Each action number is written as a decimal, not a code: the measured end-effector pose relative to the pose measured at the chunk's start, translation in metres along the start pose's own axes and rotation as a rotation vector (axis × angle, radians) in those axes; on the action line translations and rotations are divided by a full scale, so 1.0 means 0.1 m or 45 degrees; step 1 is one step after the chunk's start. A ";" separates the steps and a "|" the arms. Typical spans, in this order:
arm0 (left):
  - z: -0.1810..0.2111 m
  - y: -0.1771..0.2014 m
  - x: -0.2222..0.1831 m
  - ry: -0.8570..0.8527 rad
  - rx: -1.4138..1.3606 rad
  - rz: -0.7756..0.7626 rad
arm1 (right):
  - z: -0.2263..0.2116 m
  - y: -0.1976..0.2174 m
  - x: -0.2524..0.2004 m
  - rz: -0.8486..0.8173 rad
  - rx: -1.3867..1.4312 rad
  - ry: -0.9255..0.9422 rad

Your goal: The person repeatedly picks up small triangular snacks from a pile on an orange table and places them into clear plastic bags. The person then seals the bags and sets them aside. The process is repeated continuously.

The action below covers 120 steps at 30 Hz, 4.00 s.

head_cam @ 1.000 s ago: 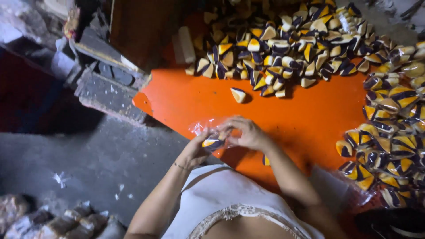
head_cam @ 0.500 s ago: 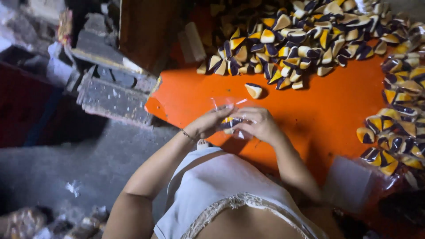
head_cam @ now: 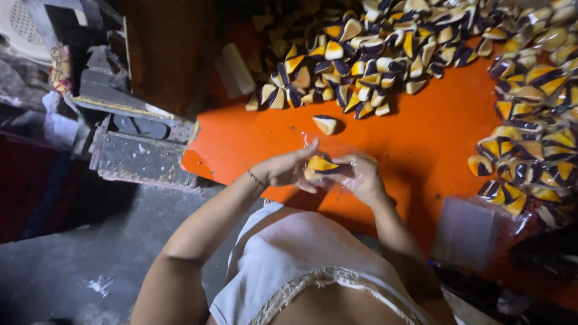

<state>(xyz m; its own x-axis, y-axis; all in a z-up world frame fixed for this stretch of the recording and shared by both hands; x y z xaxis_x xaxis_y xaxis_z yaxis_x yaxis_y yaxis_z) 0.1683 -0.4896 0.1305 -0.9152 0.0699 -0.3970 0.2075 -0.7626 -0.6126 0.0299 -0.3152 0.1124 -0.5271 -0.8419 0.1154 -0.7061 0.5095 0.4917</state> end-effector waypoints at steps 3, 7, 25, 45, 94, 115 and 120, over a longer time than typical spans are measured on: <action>-0.27 -0.06 0.23 -0.033 -0.030 0.029 | 0.38 0.00 -0.21 -0.123 0.385 -0.253; -0.33 -0.33 0.44 -0.178 0.045 0.081 | 0.04 0.36 -0.25 -0.102 0.224 -0.179; -1.90 -0.76 0.59 -0.599 -0.236 0.625 | -0.29 0.79 -0.56 -0.673 0.123 0.599; -1.12 0.69 -0.86 -1.108 0.280 1.427 | 1.32 0.31 0.77 0.524 -1.052 -0.080; -1.34 -0.39 0.15 -0.974 -0.478 0.797 | 0.41 0.25 0.59 -0.028 -0.216 0.193; -0.87 0.69 -0.31 -1.002 -0.601 0.808 | 1.29 0.00 1.43 0.602 -1.278 -0.136; -0.62 0.81 0.00 -0.970 -0.396 0.621 | 1.01 0.09 0.83 0.859 -0.618 -0.209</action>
<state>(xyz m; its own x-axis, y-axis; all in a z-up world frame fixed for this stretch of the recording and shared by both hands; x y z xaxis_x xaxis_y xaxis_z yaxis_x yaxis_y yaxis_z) 0.2064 -0.5118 0.0385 -0.6599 -0.7314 -0.1720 0.6073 -0.3845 -0.6952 -0.0677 -0.3628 0.0391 -0.8513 -0.3288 0.4088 0.0463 0.7291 0.6828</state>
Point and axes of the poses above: each hand's wrist, its own x-axis towards the middle knuckle, its own y-axis out of the back of the hand, z = x × y, the point moved 2 cm from there along x, towards the middle knuckle, and after that the axes turned 11 degrees about -y, right-handed, at the moved point
